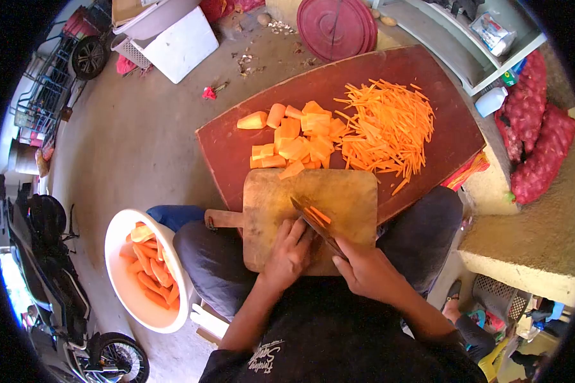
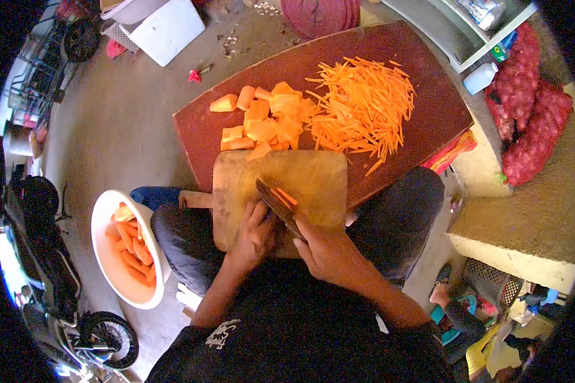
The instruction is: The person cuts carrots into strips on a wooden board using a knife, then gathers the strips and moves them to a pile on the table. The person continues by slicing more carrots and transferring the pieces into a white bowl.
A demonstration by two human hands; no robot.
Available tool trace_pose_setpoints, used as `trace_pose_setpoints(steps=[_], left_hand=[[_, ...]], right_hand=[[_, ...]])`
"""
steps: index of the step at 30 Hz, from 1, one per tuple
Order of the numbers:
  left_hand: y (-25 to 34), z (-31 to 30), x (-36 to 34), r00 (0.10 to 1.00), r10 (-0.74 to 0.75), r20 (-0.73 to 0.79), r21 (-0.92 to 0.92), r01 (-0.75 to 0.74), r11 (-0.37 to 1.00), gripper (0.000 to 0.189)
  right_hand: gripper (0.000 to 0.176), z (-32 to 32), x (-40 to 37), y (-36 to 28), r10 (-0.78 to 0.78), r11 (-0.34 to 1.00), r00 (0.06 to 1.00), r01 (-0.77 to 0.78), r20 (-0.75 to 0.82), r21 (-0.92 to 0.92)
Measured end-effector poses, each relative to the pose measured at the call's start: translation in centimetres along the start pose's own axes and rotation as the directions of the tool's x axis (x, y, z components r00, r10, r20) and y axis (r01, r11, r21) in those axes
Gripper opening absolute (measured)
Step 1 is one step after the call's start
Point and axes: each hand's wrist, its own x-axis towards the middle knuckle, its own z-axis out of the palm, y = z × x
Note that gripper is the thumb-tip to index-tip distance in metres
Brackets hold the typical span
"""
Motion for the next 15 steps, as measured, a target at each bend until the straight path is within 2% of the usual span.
trace_pose_setpoints(steps=[3, 6, 9, 12, 15], left_hand=[[-0.5, 0.2, -0.2, 1.0, -0.003, -0.012, -0.033, 0.002, 0.999, 0.042], [-1.3, 1.2, -0.7, 0.998, 0.005, -0.064, -0.04, -0.007, 0.999, 0.044], [-0.9, 1.1, -0.9, 0.997, -0.028, -0.073, -0.051, 0.024, 0.998, 0.045], [-1.0, 0.7, -0.7, 0.998, -0.037, -0.053, -0.068, 0.034, 0.997, 0.046], [-0.8, 0.8, -0.9, 0.998, -0.061, -0.023, -0.074, 0.059, 0.995, 0.046]], right_hand=[[0.048, 0.6, 0.8, 0.6, -0.036, 0.999, 0.999, 0.035, -0.026, -0.014], [0.045, -0.7, -0.1, 0.3, 0.025, 0.995, 0.999, -0.022, -0.026, 0.1], [0.045, -2.1, -1.9, -1.1, 0.184, 0.975, 0.978, -0.194, 0.097, 0.109], [0.044, -2.3, -2.2, -2.1, 0.252, 0.965, 0.954, -0.26, 0.162, 0.031], [0.042, -0.8, -0.9, -1.4, 0.094, 0.996, 0.995, -0.094, 0.042, 0.005]])
